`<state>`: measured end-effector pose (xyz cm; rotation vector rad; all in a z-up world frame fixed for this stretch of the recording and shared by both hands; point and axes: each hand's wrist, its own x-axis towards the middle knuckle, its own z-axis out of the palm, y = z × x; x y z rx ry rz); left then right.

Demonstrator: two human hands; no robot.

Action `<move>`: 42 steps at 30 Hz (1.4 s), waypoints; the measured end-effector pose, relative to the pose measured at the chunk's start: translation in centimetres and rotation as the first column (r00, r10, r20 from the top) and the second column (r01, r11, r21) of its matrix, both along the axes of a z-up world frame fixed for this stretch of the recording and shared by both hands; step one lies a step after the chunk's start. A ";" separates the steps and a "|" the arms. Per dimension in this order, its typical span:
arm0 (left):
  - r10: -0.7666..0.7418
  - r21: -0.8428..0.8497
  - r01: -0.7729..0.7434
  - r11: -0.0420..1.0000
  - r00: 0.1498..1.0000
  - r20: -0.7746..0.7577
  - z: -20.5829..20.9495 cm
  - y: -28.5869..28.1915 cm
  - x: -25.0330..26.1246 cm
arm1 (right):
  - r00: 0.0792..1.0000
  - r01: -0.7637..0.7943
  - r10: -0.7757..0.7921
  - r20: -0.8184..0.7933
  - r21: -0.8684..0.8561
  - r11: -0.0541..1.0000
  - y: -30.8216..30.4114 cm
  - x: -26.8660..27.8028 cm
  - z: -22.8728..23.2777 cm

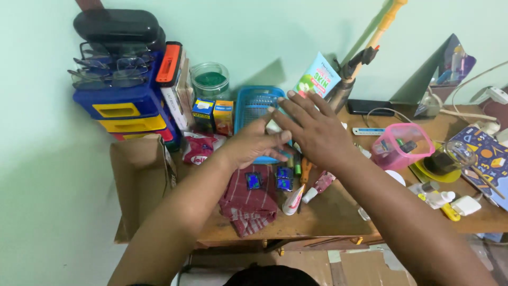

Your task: Organizing and sorting various toiletry bottles, tubes, and items into a blue basket on a desk.

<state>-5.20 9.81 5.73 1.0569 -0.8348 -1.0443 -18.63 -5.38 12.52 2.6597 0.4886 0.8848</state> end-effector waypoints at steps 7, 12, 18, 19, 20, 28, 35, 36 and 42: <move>0.118 -0.110 -0.131 0.985 0.986 -0.116 -1.9 2.3 1.0 | 0.986 -0.062 0.002 0.167 0.358 0.932 0.3 1.3 -0.7; 0.226 -0.151 -0.231 0.961 0.973 -0.045 -1.2 2.8 1.2 | 0.976 0.071 0.211 -0.051 0.993 -0.089 -0.3 4.0 -2.7; 0.164 -0.101 -0.154 0.983 0.982 0.096 0.2 2.2 0.4 | 0.884 0.044 0.467 -0.017 0.998 -0.046 0.5 2.7 -1.4; 0.153 -0.098 -0.143 0.985 0.984 0.097 -0.1 1.9 0.6 | 0.889 0.043 0.457 -0.015 0.998 -0.050 0.0 2.7 -1.8; 0.159 -0.129 -0.142 0.982 0.978 0.134 -0.4 1.6 0.7 | 0.870 0.031 0.493 0.001 0.998 -0.057 -0.6 2.6 -2.1; 0.086 -0.121 -0.060 0.991 0.972 0.220 -2.2 -0.4 1.1 | 0.964 -0.034 0.230 0.132 0.922 -0.386 -5.3 1.3 -3.6; 0.128 -0.109 -0.103 0.989 0.958 0.257 -2.4 -1.4 0.7 | 0.923 0.095 0.376 -0.086 0.995 -0.006 -3.4 1.0 -2.3; 0.209 -0.112 -0.181 0.977 0.913 0.351 -2.3 -1.2 0.7 | 0.923 0.090 0.378 -0.079 0.996 -0.013 -3.5 1.1 -2.7; 0.364 -0.199 -0.601 0.775 0.167 0.916 -2.5 1.6 3.1 | 0.972 0.035 0.223 -0.069 0.987 0.155 -4.6 5.3 -3.9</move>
